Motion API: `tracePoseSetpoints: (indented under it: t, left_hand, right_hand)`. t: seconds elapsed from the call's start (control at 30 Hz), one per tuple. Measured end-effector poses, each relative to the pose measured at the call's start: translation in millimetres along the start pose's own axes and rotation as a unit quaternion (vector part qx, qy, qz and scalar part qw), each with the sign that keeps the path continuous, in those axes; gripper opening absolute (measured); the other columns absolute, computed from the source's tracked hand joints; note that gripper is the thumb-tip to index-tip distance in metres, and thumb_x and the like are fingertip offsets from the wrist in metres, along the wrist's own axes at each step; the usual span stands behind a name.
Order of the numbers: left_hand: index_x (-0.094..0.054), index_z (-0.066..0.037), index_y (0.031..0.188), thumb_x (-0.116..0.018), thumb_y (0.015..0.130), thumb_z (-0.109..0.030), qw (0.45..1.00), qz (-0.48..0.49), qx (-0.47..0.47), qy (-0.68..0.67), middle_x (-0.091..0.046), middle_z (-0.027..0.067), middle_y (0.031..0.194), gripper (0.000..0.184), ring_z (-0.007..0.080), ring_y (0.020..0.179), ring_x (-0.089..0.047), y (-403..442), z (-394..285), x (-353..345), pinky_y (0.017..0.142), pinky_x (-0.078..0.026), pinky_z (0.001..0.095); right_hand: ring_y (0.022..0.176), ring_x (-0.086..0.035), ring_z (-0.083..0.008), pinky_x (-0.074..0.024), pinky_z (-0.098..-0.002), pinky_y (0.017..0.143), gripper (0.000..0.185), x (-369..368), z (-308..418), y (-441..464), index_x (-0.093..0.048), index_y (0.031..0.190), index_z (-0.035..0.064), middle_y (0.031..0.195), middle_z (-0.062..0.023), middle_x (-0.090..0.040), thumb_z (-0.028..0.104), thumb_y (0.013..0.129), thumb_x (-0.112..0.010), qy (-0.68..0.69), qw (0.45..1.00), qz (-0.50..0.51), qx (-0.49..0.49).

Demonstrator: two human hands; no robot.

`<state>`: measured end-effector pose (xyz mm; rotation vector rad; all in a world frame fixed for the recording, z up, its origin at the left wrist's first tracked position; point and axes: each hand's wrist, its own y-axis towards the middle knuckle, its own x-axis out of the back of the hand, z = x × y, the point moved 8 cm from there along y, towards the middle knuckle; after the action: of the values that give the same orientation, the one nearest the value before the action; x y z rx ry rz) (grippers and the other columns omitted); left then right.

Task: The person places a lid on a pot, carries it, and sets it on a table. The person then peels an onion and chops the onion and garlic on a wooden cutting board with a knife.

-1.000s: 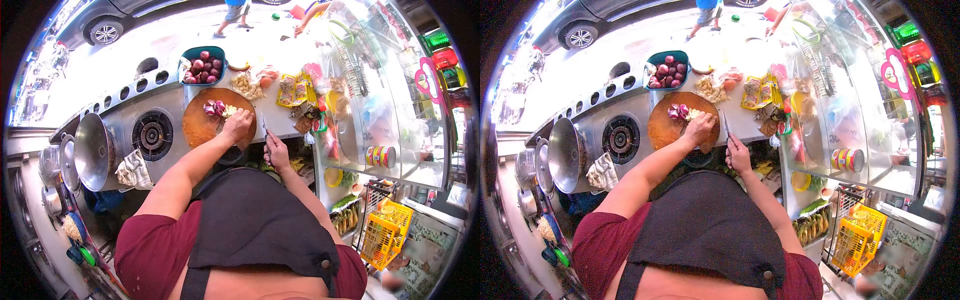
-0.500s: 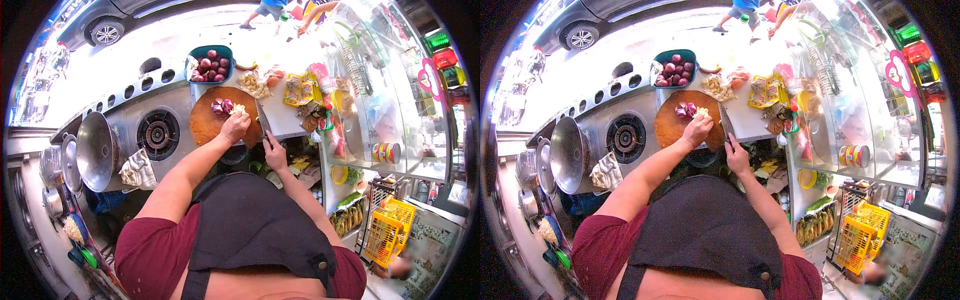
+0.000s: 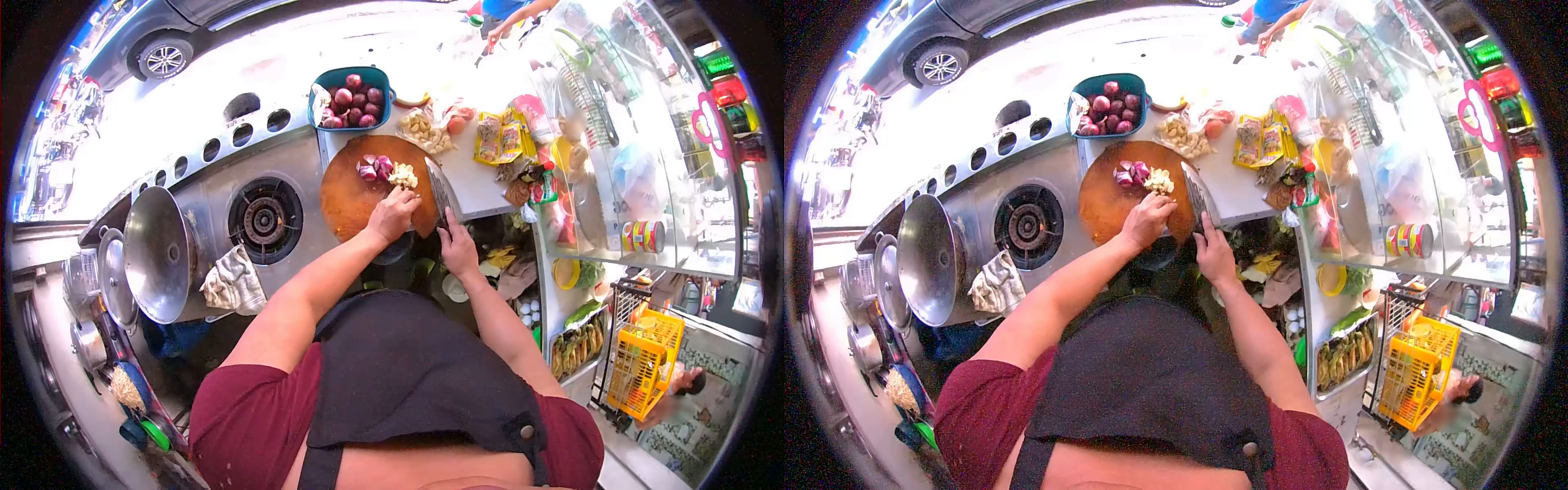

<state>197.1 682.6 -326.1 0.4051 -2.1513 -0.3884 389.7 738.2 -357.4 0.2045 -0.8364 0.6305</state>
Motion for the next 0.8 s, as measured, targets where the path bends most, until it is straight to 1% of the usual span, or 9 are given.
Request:
tracePoseSetpoints:
  t: [0.17, 0.37, 0.4, 0.43, 0.5, 0.53, 0.7, 0.77, 0.8]
  left_hand:
    - [-0.074, -0.006, 0.104, -0.066, 0.091, -0.004, 0.999, -0.028, 0.043, -0.019, -0.072, 0.0129, 0.097, 0.016, 0.0354, 0.095, -0.07, -5, 14, -6, 0.083, -0.059, 0.0441]
    - [-0.076, -0.007, 0.094, -0.068, 0.092, -0.007, 0.998, -0.022, 0.053, -0.037, -0.071, 0.0116, 0.094, 0.008, 0.0339, 0.092, -0.07, -3, 17, -7, 0.08, -0.058, 0.0448]
    - [-0.076, -0.007, 0.094, -0.068, 0.092, -0.007, 0.998, -0.023, 0.051, -0.037, -0.071, 0.0116, 0.094, 0.008, 0.0339, 0.092, -0.07, -3, 16, -7, 0.08, -0.058, 0.0448]
    - [-0.076, -0.007, 0.093, -0.069, 0.092, -0.007, 0.998, -0.027, 0.052, -0.034, -0.07, 0.0113, 0.093, 0.007, 0.0336, 0.091, -0.07, -2, 16, -6, 0.08, -0.058, 0.0446]
    - [-0.076, -0.007, 0.092, -0.069, 0.092, -0.007, 0.998, -0.031, 0.054, -0.031, -0.07, 0.011, 0.092, 0.007, 0.0334, 0.091, -0.07, -6, 13, -6, 0.079, -0.058, 0.0444]
    - [-0.074, -0.006, 0.088, -0.069, 0.094, -0.009, 0.997, -0.039, 0.055, -0.028, -0.069, 0.0103, 0.092, 0.008, 0.0328, 0.091, -0.069, -8, 10, -5, 0.079, -0.058, 0.0437]
    - [-0.073, -0.005, 0.087, -0.07, 0.093, -0.01, 0.997, -0.053, 0.051, -0.014, -0.068, 0.0102, 0.091, 0.008, 0.0324, 0.091, -0.069, -1, 10, -4, 0.08, -0.058, 0.0425]
    - [-0.074, -0.005, 0.092, -0.072, 0.089, -0.008, 0.995, -0.074, 0.06, -0.022, -0.069, 0.011, 0.094, 0.005, 0.0334, 0.094, -0.069, -5, 9, 1, 0.082, -0.058, 0.0425]
    - [-0.074, -0.005, 0.092, -0.072, 0.089, -0.008, 0.995, -0.074, 0.061, -0.023, -0.069, 0.011, 0.094, 0.005, 0.0334, 0.094, -0.069, -9, 9, 4, 0.082, -0.058, 0.0425]
  right_hand:
    - [0.107, -0.067, -0.0462, -0.0557, -0.0518, 0.088, 0.055, 7, 18, 6, -0.046, 0.16, 0.0217, 0.12, -0.0228, -0.067, 0.027, 0.106, -0.06, -0.042, 0.999, -0.015, -0.021]
    - [0.111, -0.067, -0.0472, -0.056, -0.0484, 0.09, 0.057, 61, 75, -5, -0.046, 0.161, 0.0181, 0.124, -0.0266, -0.066, 0.017, 0.106, -0.061, 0.038, 0.96, -0.242, 0.133]
    - [0.102, -0.068, -0.0467, -0.0574, -0.0496, 0.085, 0.061, 52, 67, -11, -0.043, 0.163, 0.0222, 0.117, -0.0253, -0.066, 0.018, 0.105, -0.061, 0.0, 0.952, -0.263, 0.158]
    - [0.102, -0.068, -0.0467, -0.0574, -0.0496, 0.085, 0.061, 37, 46, -18, -0.043, 0.163, 0.0222, 0.117, -0.0253, -0.066, 0.018, 0.105, -0.061, 0.0, 0.951, -0.264, 0.159]
    - [0.091, -0.068, -0.0459, -0.0579, -0.0517, 0.08, 0.065, -20, -1, -18, -0.038, 0.165, 0.027, 0.108, -0.0224, -0.064, 0.021, 0.105, -0.06, -0.104, 0.994, -0.021, 0.003]
    - [0.083, -0.067, -0.0451, -0.0575, -0.0536, 0.075, 0.065, -21, -2, -21, -0.035, 0.166, 0.0297, 0.101, -0.0208, -0.061, 0.024, 0.106, -0.059, -0.09, 0.995, -0.036, 0.014]
    - [0.088, -0.068, -0.0467, -0.0572, -0.0532, 0.077, 0.062, -27, 4, -16, -0.038, 0.164, 0.0255, 0.102, -0.0222, -0.064, 0.025, 0.106, -0.059, -0.053, 0.998, -0.04, -0.009]
    - [0.091, -0.067, -0.0482, -0.0568, -0.0518, 0.08, 0.062, -34, 10, -9, -0.038, 0.165, 0.0213, 0.095, -0.0233, -0.065, 0.028, 0.107, -0.059, 0.071, 0.995, -0.066, -0.003]
    - [0.082, -0.067, -0.0425, -0.0565, -0.0481, 0.072, 0.059, -26, 19, -3, -0.039, 0.164, 0.0196, 0.088, -0.0203, -0.064, 0.03, 0.109, -0.057, 0.08, 0.989, -0.112, 0.045]
